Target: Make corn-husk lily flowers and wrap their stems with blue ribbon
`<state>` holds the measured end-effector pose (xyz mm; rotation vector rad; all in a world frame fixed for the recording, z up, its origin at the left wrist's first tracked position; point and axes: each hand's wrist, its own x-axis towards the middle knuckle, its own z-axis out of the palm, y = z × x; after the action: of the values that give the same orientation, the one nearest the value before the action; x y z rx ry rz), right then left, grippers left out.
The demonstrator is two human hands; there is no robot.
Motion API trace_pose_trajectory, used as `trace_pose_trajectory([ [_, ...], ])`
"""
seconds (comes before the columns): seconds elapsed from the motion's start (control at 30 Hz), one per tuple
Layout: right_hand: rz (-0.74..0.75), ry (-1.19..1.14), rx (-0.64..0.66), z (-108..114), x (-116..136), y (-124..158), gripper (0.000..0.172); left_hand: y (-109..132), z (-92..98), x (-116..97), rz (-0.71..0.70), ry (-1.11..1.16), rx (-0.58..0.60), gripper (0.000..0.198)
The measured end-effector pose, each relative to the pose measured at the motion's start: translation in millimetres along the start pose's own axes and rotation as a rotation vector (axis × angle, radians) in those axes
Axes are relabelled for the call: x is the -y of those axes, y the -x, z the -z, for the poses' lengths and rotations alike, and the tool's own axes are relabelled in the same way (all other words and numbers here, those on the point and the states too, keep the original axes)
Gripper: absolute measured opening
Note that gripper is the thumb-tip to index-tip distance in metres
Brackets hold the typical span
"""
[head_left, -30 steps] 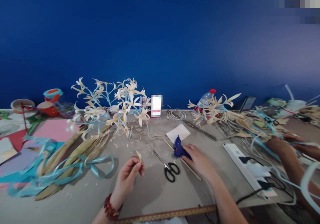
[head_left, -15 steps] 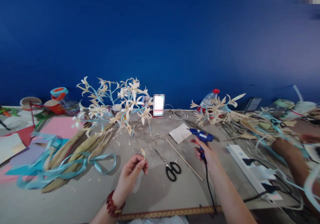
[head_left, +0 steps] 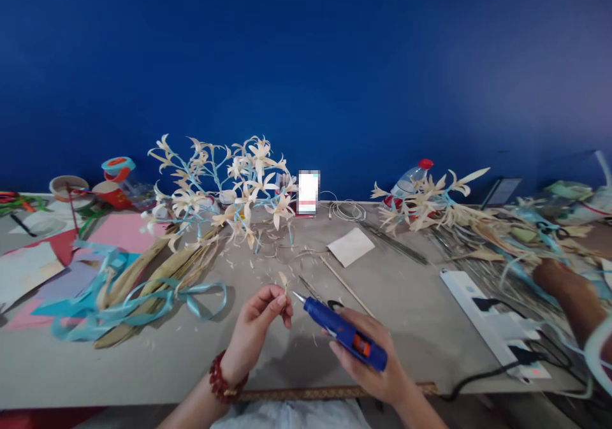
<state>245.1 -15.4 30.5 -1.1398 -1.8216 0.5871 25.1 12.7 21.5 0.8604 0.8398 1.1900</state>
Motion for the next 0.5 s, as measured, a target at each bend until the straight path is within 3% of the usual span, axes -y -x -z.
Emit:
trace_pose_trajectory([
  [0.13, 0.105, 0.088, 0.033, -0.4, 3.8, -5.4, 0.032, 2.0, -0.8, -0.3, -0.007, 0.011, 0.010, 0.017],
  [0.5, 0.149, 0.139, 0.085, -3.0, -4.8, -3.0, 0.024, 2.1, 0.9, 0.2, -0.029, -0.002, 0.034, 0.014],
])
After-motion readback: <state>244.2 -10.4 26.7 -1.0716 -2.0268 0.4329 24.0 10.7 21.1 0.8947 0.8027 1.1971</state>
